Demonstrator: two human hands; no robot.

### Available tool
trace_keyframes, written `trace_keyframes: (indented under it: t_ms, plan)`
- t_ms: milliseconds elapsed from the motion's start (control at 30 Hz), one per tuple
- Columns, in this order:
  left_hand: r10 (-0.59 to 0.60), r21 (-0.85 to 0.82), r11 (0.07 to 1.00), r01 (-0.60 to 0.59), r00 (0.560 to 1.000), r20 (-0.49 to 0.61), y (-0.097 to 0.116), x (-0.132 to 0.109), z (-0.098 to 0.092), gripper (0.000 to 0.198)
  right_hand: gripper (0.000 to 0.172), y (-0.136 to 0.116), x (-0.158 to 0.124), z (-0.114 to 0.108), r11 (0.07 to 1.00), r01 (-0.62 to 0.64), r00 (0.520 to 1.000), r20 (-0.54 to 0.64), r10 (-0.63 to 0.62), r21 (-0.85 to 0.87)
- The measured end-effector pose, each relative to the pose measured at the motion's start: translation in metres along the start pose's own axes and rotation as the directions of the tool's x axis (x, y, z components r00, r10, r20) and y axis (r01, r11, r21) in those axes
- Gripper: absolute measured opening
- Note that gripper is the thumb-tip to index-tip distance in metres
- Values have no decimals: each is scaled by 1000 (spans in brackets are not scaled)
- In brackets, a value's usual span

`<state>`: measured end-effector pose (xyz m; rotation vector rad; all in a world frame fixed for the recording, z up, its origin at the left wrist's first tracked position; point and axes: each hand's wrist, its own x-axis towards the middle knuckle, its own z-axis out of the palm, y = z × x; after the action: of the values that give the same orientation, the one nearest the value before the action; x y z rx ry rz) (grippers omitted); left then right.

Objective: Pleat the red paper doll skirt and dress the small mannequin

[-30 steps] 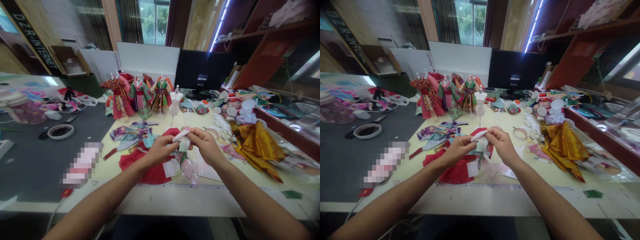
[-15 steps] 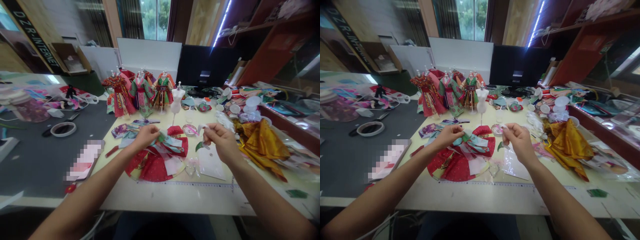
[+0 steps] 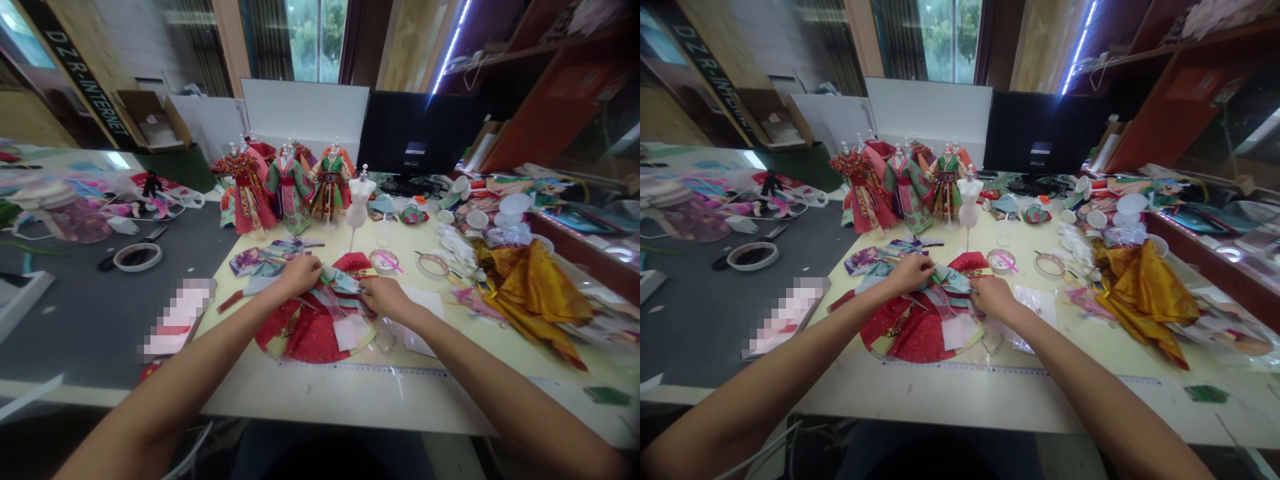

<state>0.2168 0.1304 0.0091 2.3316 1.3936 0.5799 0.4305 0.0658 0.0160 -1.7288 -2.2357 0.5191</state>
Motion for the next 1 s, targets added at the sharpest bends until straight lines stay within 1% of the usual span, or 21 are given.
trace_keyframes:
  t_ms: [33, 133, 267, 367, 467, 533, 567, 633, 700, 767, 833, 867, 900, 933, 967, 1000]
  plan:
    - [9, 1, 1000, -9, 1000, 13, 0, -1, 0, 19, 10, 1, 4, -2, 999, 2, 1000, -12, -1, 49]
    - [53, -19, 998, -52, 998, 37, 4, -4, -2, 22, 19, -1, 10, -15, 968, 19, 999, -49, -7, 251]
    - [128, -81, 989, -122, 990, 64, 16, -7, -5, 22, 26, -9, 14, -31, 855, 14, 1000, -29, 2, 519]
    - [177, -145, 976, -163, 980, 87, 24, -11, -5, 24, 28, -14, 16, -34, 766, -2, 1000, -23, 22, 642]
    - [202, -201, 963, -179, 974, 102, 30, -18, -7, 34, 31, -20, 19, -32, 704, -6, 999, -34, 42, 710]
    - [208, -264, 949, -171, 971, 119, 34, -23, -8, 36, 32, -26, 21, -31, 680, -5, 998, -38, 48, 733]
    - [198, -323, 935, -149, 972, 124, 36, -24, -7, 33, 31, -30, 22, -31, 673, -2, 998, -41, 48, 739]
    - [151, -469, 880, -75, 980, 127, 38, -25, -3, 23, 30, -37, 26, -31, 669, 8, 998, -51, 44, 743]
    - [93, -581, 814, -1, 987, 128, 40, -23, 1, 17, 28, -42, 31, -35, 672, 21, 996, -77, 53, 740]
    - [53, -643, 765, 44, 990, 130, 40, -19, 1, 20, 34, -44, 33, -42, 694, 48, 986, -147, 84, 718]
    - [28, -690, 720, 68, 992, 126, 39, -16, -6, 22, 45, -41, 31, -51, 738, 100, 970, -231, 79, 668]
    - [15, -712, 698, 77, 992, 122, 40, -15, -11, 23, 50, -40, 29, -55, 763, 136, 966, -254, 38, 632]
    - [5, -739, 668, 86, 993, 120, 41, -15, -17, 23, 54, -38, 26, -60, 789, 178, 967, -251, -31, 588]
    - [2, -772, 628, 99, 992, 129, 42, -15, -24, 22, 58, -37, 23, -64, 816, 222, 968, -222, -117, 535]
    - [7, -818, 563, 116, 989, 145, 45, -14, -30, 22, 61, -37, 19, -67, 837, 269, 962, -178, -207, 477]
    - [21, -872, 469, 142, 985, 171, 48, -14, -36, 20, 61, -38, 16, -69, 852, 319, 948, -136, -288, 416]
